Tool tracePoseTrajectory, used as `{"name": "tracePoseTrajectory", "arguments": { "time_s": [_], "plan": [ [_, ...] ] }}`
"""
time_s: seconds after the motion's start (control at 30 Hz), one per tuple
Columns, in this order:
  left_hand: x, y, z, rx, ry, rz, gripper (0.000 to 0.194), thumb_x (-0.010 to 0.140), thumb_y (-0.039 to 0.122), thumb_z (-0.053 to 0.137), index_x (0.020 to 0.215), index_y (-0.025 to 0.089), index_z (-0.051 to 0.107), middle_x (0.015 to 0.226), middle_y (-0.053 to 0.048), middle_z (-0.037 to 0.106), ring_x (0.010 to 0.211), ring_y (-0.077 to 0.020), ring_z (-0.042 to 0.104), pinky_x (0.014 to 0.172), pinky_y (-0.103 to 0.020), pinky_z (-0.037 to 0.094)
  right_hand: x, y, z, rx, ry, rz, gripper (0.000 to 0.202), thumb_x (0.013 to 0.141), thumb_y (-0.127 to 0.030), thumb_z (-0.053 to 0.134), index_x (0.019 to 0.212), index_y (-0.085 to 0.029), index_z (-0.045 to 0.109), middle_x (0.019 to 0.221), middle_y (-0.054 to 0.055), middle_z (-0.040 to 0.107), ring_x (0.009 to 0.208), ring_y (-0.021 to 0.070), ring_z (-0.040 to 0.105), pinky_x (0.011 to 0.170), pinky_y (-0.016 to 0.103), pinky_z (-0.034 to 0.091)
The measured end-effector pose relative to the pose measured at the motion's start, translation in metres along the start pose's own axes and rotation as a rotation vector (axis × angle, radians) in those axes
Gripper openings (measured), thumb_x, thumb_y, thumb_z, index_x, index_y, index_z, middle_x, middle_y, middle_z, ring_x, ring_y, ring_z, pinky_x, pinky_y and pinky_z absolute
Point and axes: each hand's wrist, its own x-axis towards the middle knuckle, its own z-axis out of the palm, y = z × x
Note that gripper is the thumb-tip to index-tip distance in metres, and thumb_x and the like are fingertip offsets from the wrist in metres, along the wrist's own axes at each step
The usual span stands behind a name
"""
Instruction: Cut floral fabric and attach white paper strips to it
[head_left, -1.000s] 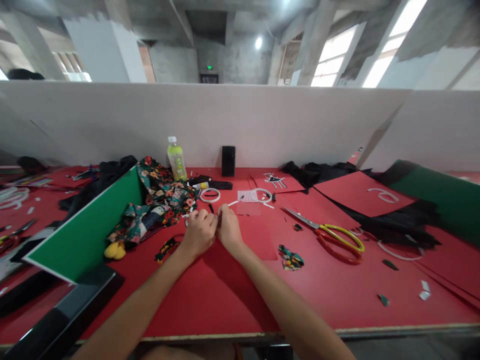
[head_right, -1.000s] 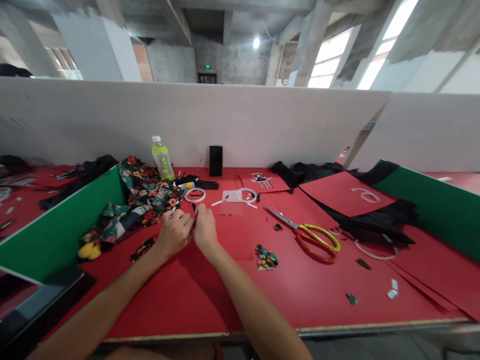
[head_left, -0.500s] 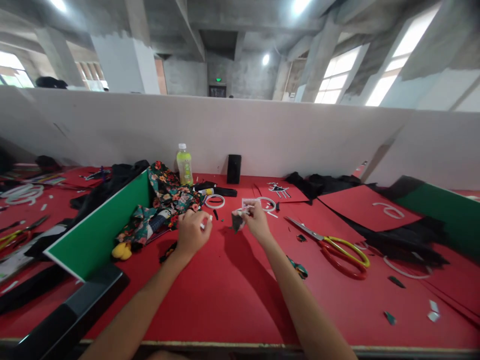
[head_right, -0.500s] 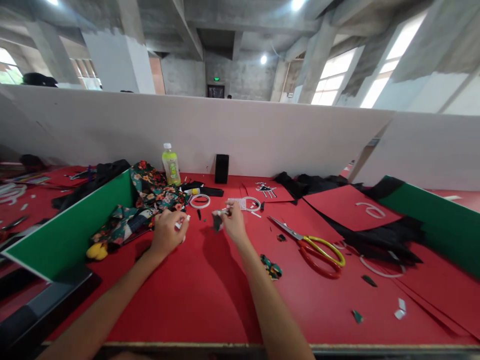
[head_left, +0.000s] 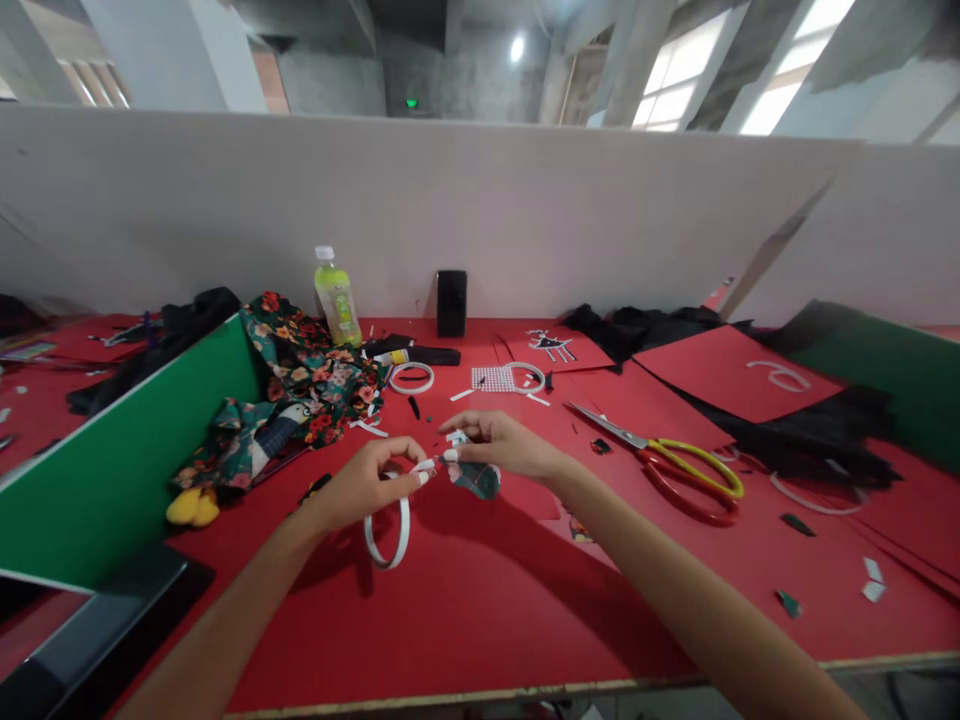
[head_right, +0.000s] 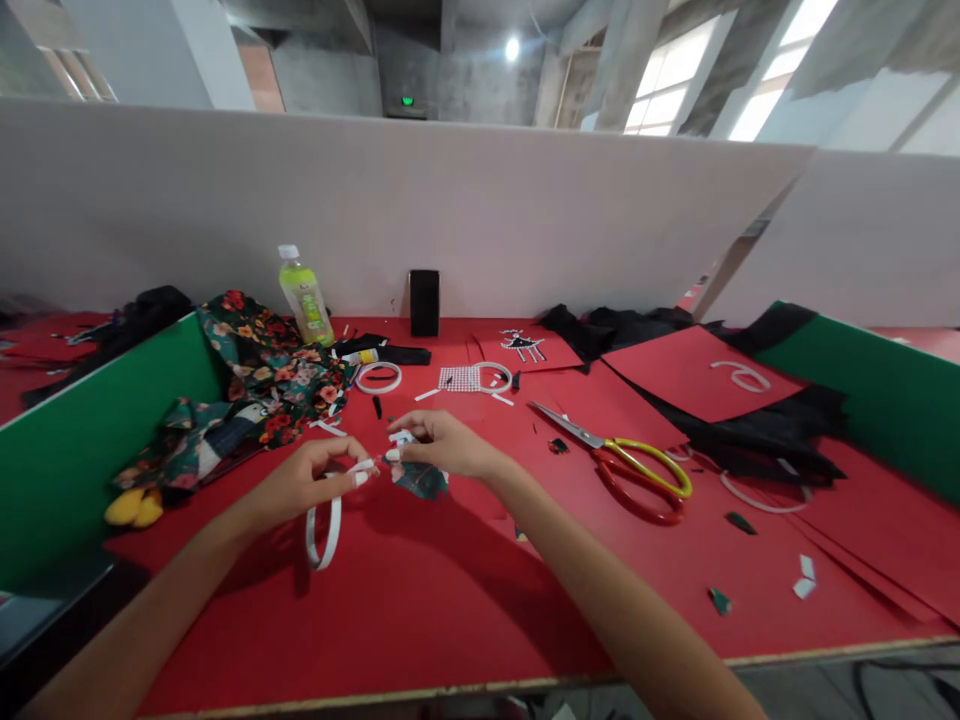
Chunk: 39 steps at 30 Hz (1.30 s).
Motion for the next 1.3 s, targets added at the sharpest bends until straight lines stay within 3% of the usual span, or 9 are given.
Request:
{"name": "tracePoseTrajectory", "arguments": {
  "time_s": [0.07,0.2,0.27,0.4,0.5,0.63,0.87,1.07,1.3],
  "plan": [
    [0.001,-0.003,0.003,-0.021,-0.024,-0.013,0.02,0.074,0.037,0.059,0.079,0.017,0.06,0.067,0.001,0.056,0.053,-0.0086,0.044,0.048,-0.02,0.035,-0.004,0.014,0.001,0.04,0.0,0.038,0.022,0.071,-0.022,0.067,0.092,-0.018,0.063,0.069,-0.001,0.068,0.064,0.0121,0.063,0.06,0.024,0.049],
    [0.005,-0.008,0.004,-0.003,-0.029,-0.004,0.021,0.075,0.038,0.058,0.08,0.017,0.06,0.071,0.0,0.056,0.062,-0.0112,0.049,0.054,-0.021,0.039,-0.016,0.029,-0.003,0.153,-0.027,0.12,0.054,0.059,-0.01,0.073,0.11,-0.021,0.057,0.081,-0.001,0.069,0.07,0.0134,0.065,0.06,0.024,0.049],
    [0.006,-0.009,0.004,0.017,-0.05,-0.011,0.021,0.074,0.037,0.059,0.081,0.017,0.061,0.068,0.001,0.055,0.062,-0.0116,0.05,0.055,-0.021,0.04,-0.021,0.031,-0.005,0.15,-0.012,0.136,0.059,0.059,-0.007,0.071,0.114,-0.021,0.054,0.079,-0.002,0.069,0.067,0.0135,0.064,0.057,0.023,0.048],
    [0.004,-0.008,0.006,0.095,-0.123,-0.035,0.03,0.075,0.034,0.059,0.099,0.018,0.063,0.068,0.001,0.059,0.061,-0.0119,0.053,0.057,-0.022,0.042,-0.024,0.036,-0.005,0.124,0.021,0.127,0.059,0.062,-0.005,0.066,0.116,-0.021,0.051,0.08,0.0,0.07,0.068,0.0147,0.064,0.058,0.024,0.048],
    [0.001,-0.004,0.007,0.163,-0.171,-0.045,0.053,0.077,0.034,0.058,0.127,0.02,0.048,0.066,0.003,0.061,0.056,-0.0109,0.053,0.055,-0.021,0.04,-0.023,0.041,-0.002,0.104,0.037,0.1,0.049,0.064,-0.005,0.064,0.11,-0.02,0.055,0.079,-0.001,0.07,0.069,0.014,0.064,0.062,0.025,0.048],
    [-0.002,-0.001,0.008,0.188,-0.181,0.002,0.048,0.08,0.033,0.056,0.125,0.021,0.046,0.066,0.004,0.06,0.057,-0.0111,0.053,0.055,-0.022,0.039,-0.022,0.039,0.001,0.188,0.078,0.082,0.031,0.067,-0.008,0.063,0.096,-0.019,0.06,0.077,-0.001,0.068,0.073,0.0143,0.065,0.068,0.028,0.05],
    [-0.002,-0.004,0.018,-0.014,0.042,0.037,0.044,0.08,0.033,0.057,0.119,0.021,0.044,0.065,0.006,0.049,0.058,-0.0094,0.048,0.056,-0.021,0.038,-0.022,0.027,0.018,0.505,0.442,0.006,0.041,0.06,-0.006,0.069,0.095,-0.022,0.054,0.076,-0.002,0.061,0.069,0.0126,0.062,0.063,0.025,0.051],
    [0.002,-0.003,0.029,-0.113,0.085,-0.059,0.048,0.072,0.037,0.066,0.112,0.018,0.048,0.07,0.005,0.049,0.056,-0.0082,0.047,0.052,-0.02,0.035,-0.024,0.025,0.038,0.696,0.485,0.034,0.048,0.054,-0.009,0.074,0.095,-0.022,0.052,0.082,-0.002,0.057,0.073,0.0109,0.058,0.064,0.023,0.049],
    [0.002,-0.002,0.031,-0.249,0.174,-0.08,0.072,0.067,0.03,0.071,0.126,0.023,0.031,0.1,-0.003,0.058,0.056,-0.0057,0.052,0.053,-0.02,0.038,-0.026,0.022,0.041,0.75,0.465,0.018,0.059,0.054,-0.002,0.072,0.106,-0.025,0.056,0.09,-0.001,0.06,0.073,0.0097,0.057,0.064,0.022,0.048]
  ]
}}
